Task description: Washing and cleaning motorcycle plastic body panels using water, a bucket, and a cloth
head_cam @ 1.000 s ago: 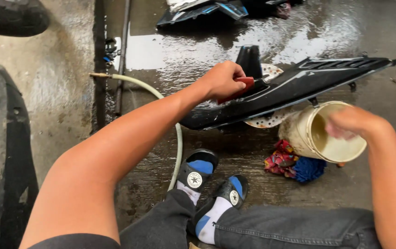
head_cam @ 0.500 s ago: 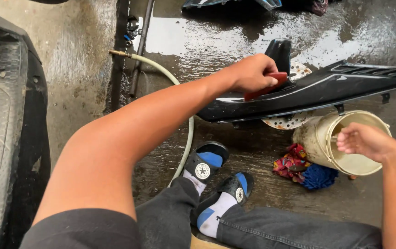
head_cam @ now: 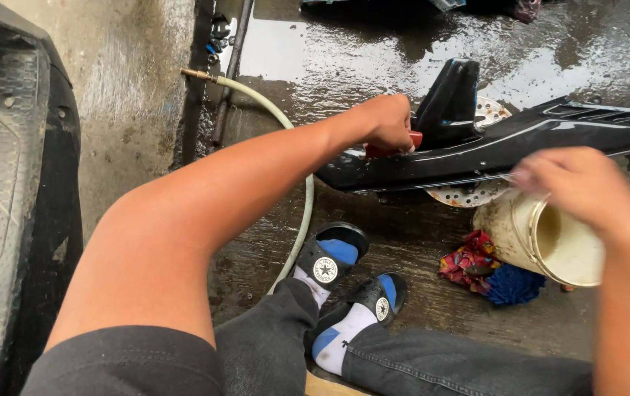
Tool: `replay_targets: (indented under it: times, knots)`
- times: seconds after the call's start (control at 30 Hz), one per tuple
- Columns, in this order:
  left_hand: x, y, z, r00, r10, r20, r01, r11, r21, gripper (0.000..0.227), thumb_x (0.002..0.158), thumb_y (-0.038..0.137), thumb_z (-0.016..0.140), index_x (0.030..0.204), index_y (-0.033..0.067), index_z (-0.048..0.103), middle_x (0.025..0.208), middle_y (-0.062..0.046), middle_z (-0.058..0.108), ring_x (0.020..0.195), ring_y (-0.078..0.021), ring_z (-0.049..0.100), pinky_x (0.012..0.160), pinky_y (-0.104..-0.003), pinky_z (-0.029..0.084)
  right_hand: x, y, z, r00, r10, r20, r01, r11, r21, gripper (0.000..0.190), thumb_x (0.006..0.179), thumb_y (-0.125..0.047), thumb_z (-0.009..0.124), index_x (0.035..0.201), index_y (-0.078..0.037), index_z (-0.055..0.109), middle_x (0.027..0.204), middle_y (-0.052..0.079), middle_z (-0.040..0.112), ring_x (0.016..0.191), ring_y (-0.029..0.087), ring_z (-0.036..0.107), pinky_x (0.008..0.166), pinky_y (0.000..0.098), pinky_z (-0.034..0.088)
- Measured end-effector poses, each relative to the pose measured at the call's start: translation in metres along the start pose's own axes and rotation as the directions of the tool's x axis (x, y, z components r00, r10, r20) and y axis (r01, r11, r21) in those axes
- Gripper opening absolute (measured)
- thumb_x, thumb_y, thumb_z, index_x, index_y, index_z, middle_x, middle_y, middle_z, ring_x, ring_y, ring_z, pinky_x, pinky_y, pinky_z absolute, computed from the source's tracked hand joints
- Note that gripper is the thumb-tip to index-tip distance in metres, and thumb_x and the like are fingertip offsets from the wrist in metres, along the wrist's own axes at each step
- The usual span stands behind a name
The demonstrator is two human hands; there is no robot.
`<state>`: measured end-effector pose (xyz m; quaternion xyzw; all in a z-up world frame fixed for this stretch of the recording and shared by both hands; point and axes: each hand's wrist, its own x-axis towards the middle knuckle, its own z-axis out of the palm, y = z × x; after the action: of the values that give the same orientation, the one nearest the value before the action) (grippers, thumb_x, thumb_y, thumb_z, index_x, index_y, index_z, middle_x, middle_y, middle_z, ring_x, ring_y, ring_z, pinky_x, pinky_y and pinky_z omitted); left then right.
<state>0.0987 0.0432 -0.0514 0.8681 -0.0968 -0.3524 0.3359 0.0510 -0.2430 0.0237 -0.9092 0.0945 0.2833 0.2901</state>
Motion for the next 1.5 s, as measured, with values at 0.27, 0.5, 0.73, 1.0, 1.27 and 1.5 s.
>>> replay_targets:
  times: [0.27, 0.5, 0.73, 1.0, 1.27, 1.5]
  knots:
    - [-0.036, 0.018, -0.053, 0.958, -0.097, 0.269, 0.067, 0.991, 0.116, 0.008, 0.084, 0.008, 0.076, 0.09, 0.0052, 0.072, 0.081, -0.006, 0.07, 0.064, -0.0164, 0.065, 0.065, -0.028, 0.06, 0.125, 0.261, 0.04, 0.83, 0.52, 0.201, -0.515, 0.853, -0.08, 0.04, 0.104, 0.001, 0.044, 0.13, 0.024, 0.064, 0.129, 0.043, 0.067, 0.115, 0.056, 0.065, 0.1, 0.0605, 0.052]
    - [-0.014, 0.016, -0.057, 0.989, 0.036, 0.144, -0.049, 0.995, 0.087, 0.02, 0.079, 0.008, 0.072, 0.098, 0.0098, 0.074, 0.09, -0.006, 0.074, 0.074, -0.0199, 0.07, 0.068, -0.033, 0.064, 0.116, 0.263, 0.028, 0.868, 0.337, 0.364, -0.474, 0.781, 0.407, 0.028, 0.106, -0.012, 0.047, 0.11, 0.012, 0.061, 0.097, 0.027, 0.062, 0.086, 0.032, 0.055, 0.08, 0.0449, 0.046]
    - [0.015, 0.045, -0.028, 0.985, 0.148, -0.091, -0.143, 0.988, 0.057, 0.017, 0.073, 0.012, 0.069, 0.087, 0.0077, 0.079, 0.086, -0.008, 0.077, 0.073, -0.0211, 0.072, 0.069, -0.032, 0.06, 0.027, 0.018, -0.015, 0.975, -0.17, 0.146, 0.082, 0.877, 0.474, 0.028, 0.106, -0.007, 0.051, 0.113, 0.013, 0.068, 0.1, 0.029, 0.072, 0.087, 0.035, 0.071, 0.082, 0.0415, 0.06]
    - [0.022, 0.081, -0.01, 0.967, 0.177, -0.182, -0.177, 0.984, 0.016, 0.019, 0.082, 0.008, 0.069, 0.099, 0.0023, 0.073, 0.087, -0.013, 0.075, 0.064, -0.0219, 0.072, 0.056, -0.029, 0.06, -0.002, -0.027, -0.018, 0.978, -0.182, -0.1, 0.203, 0.943, 0.263, 0.024, 0.094, -0.009, 0.052, 0.106, 0.002, 0.069, 0.1, 0.013, 0.07, 0.092, 0.02, 0.063, 0.083, 0.0308, 0.051]
    - [0.01, 0.081, -0.012, 0.978, 0.088, -0.188, -0.084, 0.996, 0.031, 0.033, 0.075, 0.01, 0.064, 0.105, 0.0146, 0.077, 0.101, -0.02, 0.074, 0.108, -0.0389, 0.071, 0.093, -0.05, 0.057, 0.145, 0.317, 0.069, 0.943, 0.331, 0.025, -0.324, 0.934, -0.15, 0.021, 0.066, -0.007, 0.068, 0.075, 0.007, 0.081, 0.057, 0.029, 0.066, 0.056, 0.04, 0.072, 0.048, 0.0488, 0.055]
    - [0.027, 0.105, 0.002, 0.979, 0.127, -0.158, -0.139, 0.988, -0.068, 0.033, 0.08, 0.021, 0.071, 0.112, 0.0121, 0.075, 0.105, -0.019, 0.075, 0.111, -0.0366, 0.071, 0.095, -0.048, 0.055, 0.117, 0.275, 0.048, 0.834, 0.338, 0.436, -0.534, 0.695, 0.482, 0.032, 0.092, -0.031, 0.059, 0.079, -0.005, 0.072, 0.067, 0.013, 0.072, 0.057, 0.026, 0.071, 0.057, 0.0387, 0.058]
